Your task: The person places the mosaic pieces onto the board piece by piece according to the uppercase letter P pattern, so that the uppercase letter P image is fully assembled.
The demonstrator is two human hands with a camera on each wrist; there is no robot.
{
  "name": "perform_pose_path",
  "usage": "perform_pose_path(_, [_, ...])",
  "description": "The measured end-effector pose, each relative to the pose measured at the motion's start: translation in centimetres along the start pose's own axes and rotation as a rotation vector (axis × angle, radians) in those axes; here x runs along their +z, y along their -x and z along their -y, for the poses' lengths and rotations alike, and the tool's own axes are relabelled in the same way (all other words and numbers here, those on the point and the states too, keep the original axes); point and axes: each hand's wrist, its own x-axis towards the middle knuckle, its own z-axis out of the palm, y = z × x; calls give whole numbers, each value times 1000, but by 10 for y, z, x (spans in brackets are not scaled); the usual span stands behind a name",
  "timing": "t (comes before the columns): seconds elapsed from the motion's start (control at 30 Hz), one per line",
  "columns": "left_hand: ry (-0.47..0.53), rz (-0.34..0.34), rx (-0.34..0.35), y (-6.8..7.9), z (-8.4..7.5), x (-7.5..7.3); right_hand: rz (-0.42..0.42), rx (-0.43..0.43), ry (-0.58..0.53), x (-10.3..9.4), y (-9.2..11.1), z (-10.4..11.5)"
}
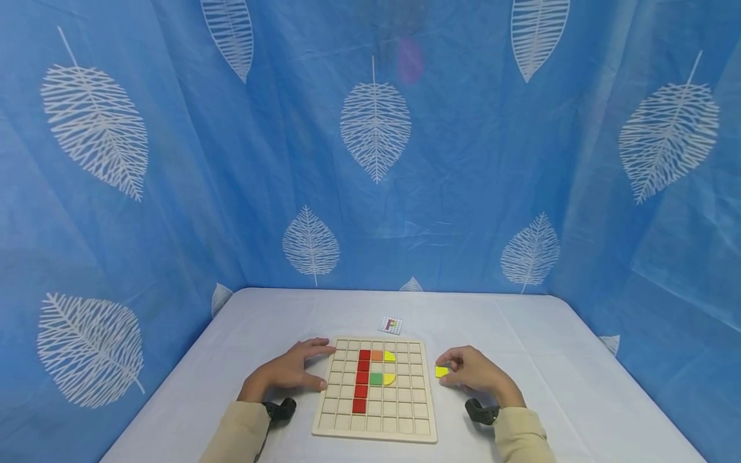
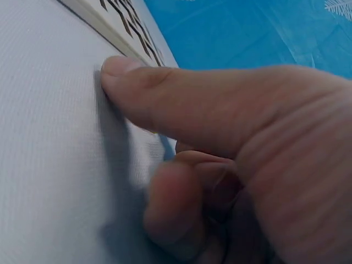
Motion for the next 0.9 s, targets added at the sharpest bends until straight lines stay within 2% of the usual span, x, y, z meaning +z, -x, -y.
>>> perform_pose_path(0.53, [-12, -8, 2, 0, 0, 1, -23, -23, 64, 2, 1, -2])
perform_pose_path(0.73, [-15, -8, 2, 0, 1, 1, 12, -13, 9, 1, 0, -5])
perform_pose_path(0.9, [-15, -7, 2, 1, 0, 1, -10, 0, -45, 2, -2, -4])
